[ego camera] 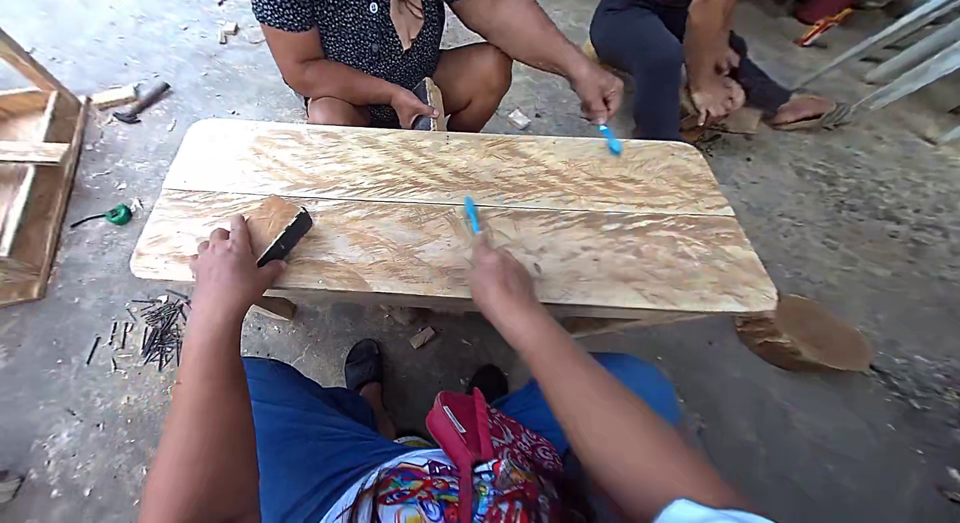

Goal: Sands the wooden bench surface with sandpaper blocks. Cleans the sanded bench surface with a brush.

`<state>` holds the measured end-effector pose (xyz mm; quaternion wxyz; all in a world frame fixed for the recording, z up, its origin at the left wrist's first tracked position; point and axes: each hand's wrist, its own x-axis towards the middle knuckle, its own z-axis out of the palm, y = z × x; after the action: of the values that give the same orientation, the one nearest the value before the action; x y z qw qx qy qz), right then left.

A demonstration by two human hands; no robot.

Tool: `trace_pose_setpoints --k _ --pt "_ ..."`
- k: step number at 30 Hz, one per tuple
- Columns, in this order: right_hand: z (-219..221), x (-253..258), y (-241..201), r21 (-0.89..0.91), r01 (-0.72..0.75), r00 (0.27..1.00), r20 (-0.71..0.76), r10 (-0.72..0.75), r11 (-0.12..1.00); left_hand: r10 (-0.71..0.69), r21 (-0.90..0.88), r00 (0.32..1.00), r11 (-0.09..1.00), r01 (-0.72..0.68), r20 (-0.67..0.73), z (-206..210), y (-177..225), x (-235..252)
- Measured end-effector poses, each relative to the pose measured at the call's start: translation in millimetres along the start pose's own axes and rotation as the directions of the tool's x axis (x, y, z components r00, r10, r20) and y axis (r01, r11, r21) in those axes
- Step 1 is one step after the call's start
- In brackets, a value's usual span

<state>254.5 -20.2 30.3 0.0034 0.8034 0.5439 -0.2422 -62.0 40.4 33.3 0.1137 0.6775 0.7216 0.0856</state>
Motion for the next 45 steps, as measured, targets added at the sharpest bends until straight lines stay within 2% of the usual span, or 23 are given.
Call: trace_pose_setpoints --k 3,5,7,9,11,12,14,15,17,20,24,26,27,28,30,31,33,35,37,41,42,43,45 --pt "25.2 -0.6 -78.9 0.035 0.241 0.965 0.099 -0.243 0.970 -0.038 -0.046 0.999 0.998 0.038 0.011 -2.0 1.0 1.4" --pt "33.9 3.1 -110.1 0.076 0.365 0.920 0.123 -0.372 0.928 -0.062 -0.119 0.998 0.991 0.059 -0.018 -4.6 -6.6 1.8" --pt "27.4 8.4 -114.1 0.108 0.410 0.901 0.103 -0.421 0.906 -0.110 -0.259 0.990 0.962 0.085 -0.085 -9.3 -21.6 -2.5" --pt "14.9 14.0 -82.8 0.099 0.359 0.932 0.015 -0.362 0.928 -0.191 -0.462 0.968 0.881 0.097 -0.161 -12.2 -44.5 -12.3" --pt "2.7 18.5 -33.8 0.034 0.242 0.968 -0.080 -0.239 0.970 -0.311 -0.693 0.936 0.712 0.113 -0.166 -14.6 -69.2 -31.4" --pt "-3.3 19.7 -16.1 -0.011 0.166 0.982 -0.087 -0.166 0.986 -0.370 -0.803 0.915 0.588 0.099 -0.159 -14.3 -80.7 -40.8" --pt "-10.1 13.7 -13.4 -0.122 0.048 0.998 -0.020 -0.051 0.991 -0.495 -0.953 0.852 0.304 -0.013 -0.170 -7.0 -96.4 -54.1" --pt "-7.4 8.4 -26.1 -0.158 0.042 0.999 0.020 -0.039 0.987 -0.551 -0.980 0.817 0.182 -0.081 -0.170 -1.1 -100.8 -58.4" --pt "7.2 0.1 -67.4 -0.169 0.120 0.991 0.083 -0.107 0.978 -0.639 -0.980 0.751 0.022 -0.199 -0.167 13.4 -105.4 -63.2" --pt "30.8 -3.7 -149.3 -0.111 0.285 0.946 0.195 -0.261 0.952 -0.689 -0.944 0.708 -0.107 -0.312 -0.156 41.2 -110.8 -66.5" --pt "63.4 -10.7 -250.8 0.042 0.507 0.814 0.305 -0.495 0.861 -0.693 -0.921 0.714 -0.209 -0.329 -0.098 65.5 -109.5 -67.3" --pt "69.4 -6.8 -275.3 0.126 0.585 0.749 0.295 -0.594 0.801 -0.684 -0.903 0.725 -0.255 -0.346 -0.084 66.1 -111.4 -63.0" --pt "67.0 -3.5 -275.2 0.168 0.600 0.742 0.249 -0.622 0.782 -0.681 -0.894 0.728 -0.270 -0.356 -0.085 64.4 -113.0 -60.6" --pt "62.8 0.3 -266.5 0.177 0.605 0.756 0.177 -0.630 0.776 -0.683 -0.887 0.726 -0.280 -0.366 -0.084 62.5 -114.6 -58.6" --pt "48.4 11.3 -240.0 0.062 0.544 0.833 0.077 -0.548 0.837 -0.693 -0.881 0.718 -0.295 -0.370 -0.069 58.3 -116.8 -56.6" --pt "43.0 17.1 -229.0 -0.012 0.484 0.874 0.054 -0.483 0.875 -0.704 -0.883 0.709 -0.301 -0.361 -0.049 56.2 -116.8 -55.9" --pt "42.0 17.6 -227.1 -0.100 0.383 0.922 0.095 -0.374 0.918 -0.715 -0.883 0.699 -0.322 -0.340 -0.008 54.4 -116.8 -54.5" --pt "55.6 5.6 -252.8 -0.114 0.391 0.911 0.192 -0.366 0.913 -0.733 -0.882 0.680 -0.341 -0.325 0.033 52.5 -116.2 -51.2" --pt "70.6 -4.1 -294.5 -0.111 0.466 0.863 0.273 -0.424 0.878 -0.747 -0.877 0.661 -0.361 -0.317 0.069 50.7 -113.3 -46.4" --pt "92.8 -24.0 -349.4 0.050 0.687 0.669 0.346 -0.658 0.725 -0.710 -0.857 0.700 -0.405 -0.318 0.076 52.9 -110.4 -42.0" --pt "92.5 -25.2 -353.2 0.070 0.698 0.658 0.328 -0.678 0.712 -0.699 -0.856 0.711 -0.411 -0.312 0.077 53.4 -110.7 -41.4" --pt "88.5 -22.6 -353.6 0.066 0.687 0.680 0.295 -0.671 0.724 -0.696 -0.858 0.714 -0.413 -0.305 0.081 53.0 -111.2 -41.1" --pt "77.9 -4.8 -347.2 0.024 0.605 0.778 0.197 -0.597 0.796 -0.706 -0.861 0.703 -0.410 -0.300 0.091 53.1 -112.7 -40.7"
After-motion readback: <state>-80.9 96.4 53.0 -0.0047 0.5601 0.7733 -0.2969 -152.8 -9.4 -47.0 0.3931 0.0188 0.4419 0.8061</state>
